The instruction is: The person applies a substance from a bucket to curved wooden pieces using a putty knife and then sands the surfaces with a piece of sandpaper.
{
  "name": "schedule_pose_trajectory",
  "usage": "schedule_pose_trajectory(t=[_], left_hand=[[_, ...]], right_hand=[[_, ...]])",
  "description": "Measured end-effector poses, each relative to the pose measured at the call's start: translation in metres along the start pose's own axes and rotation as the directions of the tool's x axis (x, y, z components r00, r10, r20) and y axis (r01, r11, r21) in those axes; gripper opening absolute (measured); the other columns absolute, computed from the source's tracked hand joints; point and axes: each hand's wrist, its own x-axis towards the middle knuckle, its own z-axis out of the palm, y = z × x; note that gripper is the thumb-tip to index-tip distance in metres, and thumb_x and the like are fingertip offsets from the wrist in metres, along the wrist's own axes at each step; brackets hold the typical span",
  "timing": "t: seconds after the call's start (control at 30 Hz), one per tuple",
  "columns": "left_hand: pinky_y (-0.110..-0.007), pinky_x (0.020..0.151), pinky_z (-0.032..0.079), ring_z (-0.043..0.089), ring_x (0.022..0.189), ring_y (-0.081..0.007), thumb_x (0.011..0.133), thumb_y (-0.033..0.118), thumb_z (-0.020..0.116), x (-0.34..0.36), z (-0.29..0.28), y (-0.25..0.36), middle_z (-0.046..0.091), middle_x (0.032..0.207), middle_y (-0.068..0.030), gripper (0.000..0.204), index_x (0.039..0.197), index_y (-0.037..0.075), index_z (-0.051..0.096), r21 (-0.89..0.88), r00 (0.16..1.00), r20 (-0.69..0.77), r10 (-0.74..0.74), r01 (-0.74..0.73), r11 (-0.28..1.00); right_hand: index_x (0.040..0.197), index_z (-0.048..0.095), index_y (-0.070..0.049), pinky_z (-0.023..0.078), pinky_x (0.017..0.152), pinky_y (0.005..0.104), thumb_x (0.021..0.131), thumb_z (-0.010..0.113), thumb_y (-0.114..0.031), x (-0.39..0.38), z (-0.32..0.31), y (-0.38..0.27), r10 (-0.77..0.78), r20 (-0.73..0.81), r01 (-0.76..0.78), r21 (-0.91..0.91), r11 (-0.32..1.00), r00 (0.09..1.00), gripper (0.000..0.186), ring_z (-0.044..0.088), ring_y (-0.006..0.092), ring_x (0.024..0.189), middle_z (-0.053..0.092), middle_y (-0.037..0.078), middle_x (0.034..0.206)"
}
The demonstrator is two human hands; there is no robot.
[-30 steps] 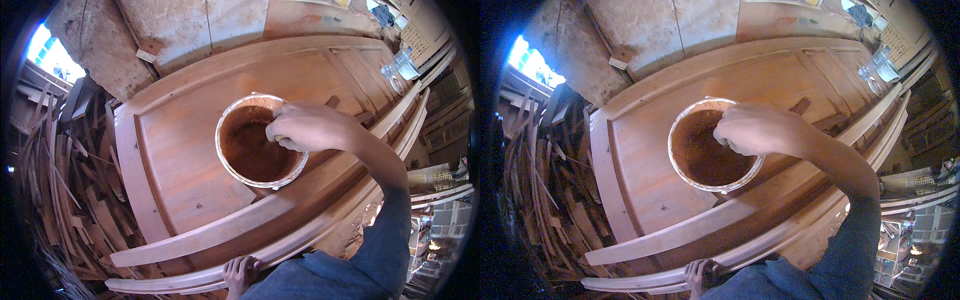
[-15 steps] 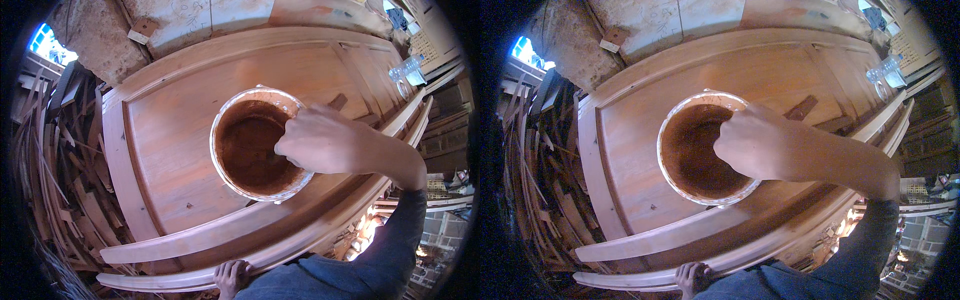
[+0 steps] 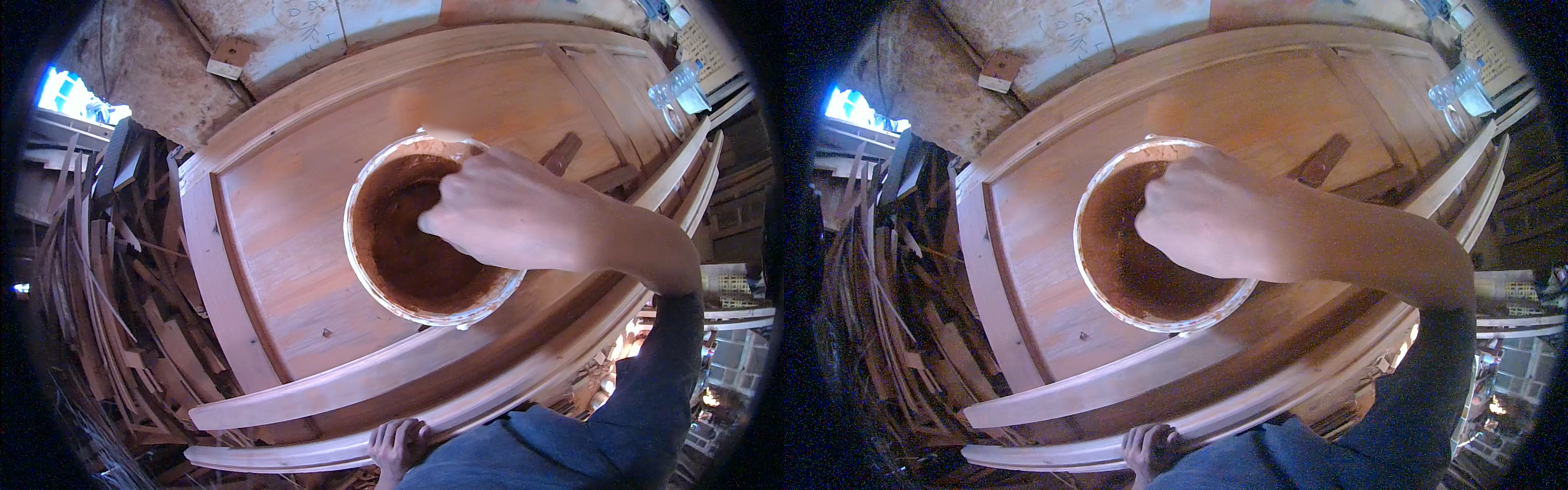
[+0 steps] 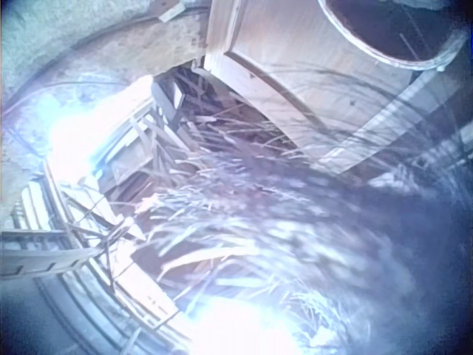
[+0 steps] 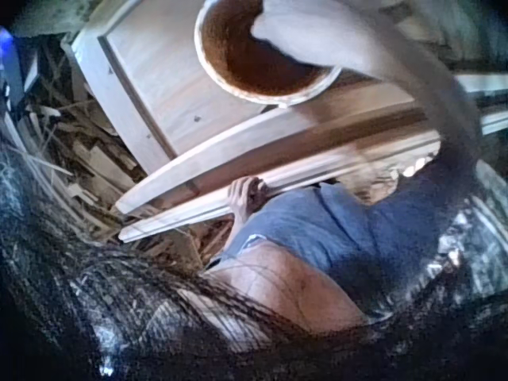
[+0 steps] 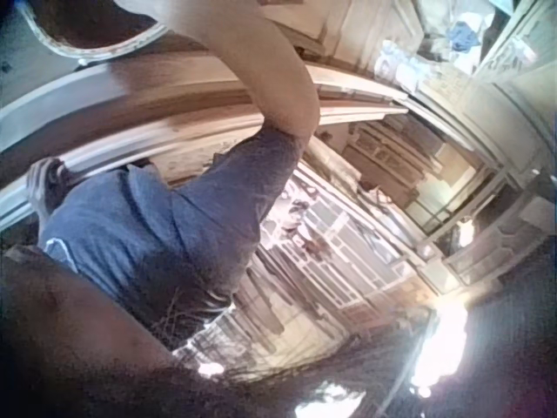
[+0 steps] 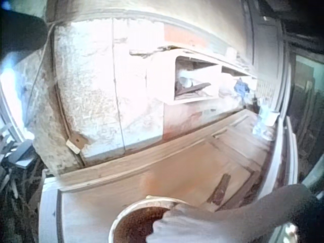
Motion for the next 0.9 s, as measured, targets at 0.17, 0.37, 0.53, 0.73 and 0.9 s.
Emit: schedule_pose_trajectory(t=[0.17, 0.37, 0.53, 0.73, 0.9], left_hand=[[-0.035, 0.069, 0.051, 0.067, 0.075, -0.0216, 0.077, 0.032, 0.084, 0.009, 0.004, -0.005, 0.069, 0.084, -0.0010, 0.024, 0.090, 0.016, 0.071, -0.019, 0.996, 0.027, 0.081, -0.080, 0.997], [-0.035, 0.070, 0.051, 0.068, 0.077, -0.0220, 0.077, 0.030, 0.083, 0.007, 0.002, 0.003, 0.069, 0.084, -0.0029, 0.023, 0.089, 0.014, 0.071, -0.037, 1.000, -0.009, 0.018, -0.019, 0.999], [-0.035, 0.071, 0.051, 0.067, 0.081, -0.0219, 0.080, 0.028, 0.081, 0.012, -0.006, 0.007, 0.070, 0.089, -0.0036, 0.023, 0.092, 0.012, 0.069, -0.021, 0.999, 0.035, 0.012, -0.011, 1.000], [-0.037, 0.073, 0.051, 0.067, 0.083, -0.0241, 0.082, 0.026, 0.079, 0.014, -0.010, 0.011, 0.069, 0.091, -0.0060, 0.024, 0.096, 0.010, 0.067, -0.067, 1.000, 0.027, 0.006, -0.004, 0.998], [-0.040, 0.074, 0.052, 0.067, 0.084, -0.0271, 0.083, 0.026, 0.078, 0.005, -0.001, 0.008, 0.068, 0.091, -0.0081, 0.025, 0.098, 0.009, 0.066, -0.065, 0.999, -0.048, -0.020, 0.017, 0.998]], right_hand=[[0.081, 0.071, -0.005, 0.057, 0.062, 0.0449, 0.083, 0.060, -0.008, 0.017, 0.035, -0.005, 0.041, -0.070, -0.039, 0.024, 0.999, 0.997, 0.011, 0.072, 0.0301, 0.068, 0.070, 0.016, 0.071], [0.090, 0.070, -0.002, 0.055, 0.057, 0.0430, 0.091, 0.057, -0.010, -0.017, 0.015, 0.013, -0.008, -0.033, 0.015, 0.225, 0.974, 0.999, 0.015, 0.071, 0.0296, 0.066, 0.069, 0.019, 0.072], [0.120, 0.061, -0.002, 0.048, 0.047, 0.0269, 0.106, 0.047, -0.023, -0.055, -0.015, 0.044, 0.240, 0.341, -0.416, 0.773, 0.478, 0.909, 0.029, 0.062, 0.0124, 0.053, 0.063, 0.007, 0.072], [0.123, 0.059, -0.003, 0.053, 0.058, 0.0284, 0.105, 0.048, -0.025, -0.094, -0.031, 0.025, 0.329, 0.231, -0.386, 0.733, 0.560, 0.916, 0.031, 0.065, 0.0128, 0.065, 0.066, 0.006, 0.077], [0.119, 0.062, -0.003, 0.055, 0.074, 0.0399, 0.096, 0.061, -0.015, -0.140, -0.022, -0.045, 0.500, -0.445, -0.338, 0.396, 0.854, 0.743, 0.026, 0.070, 0.0334, 0.082, 0.070, 0.016, 0.095]])
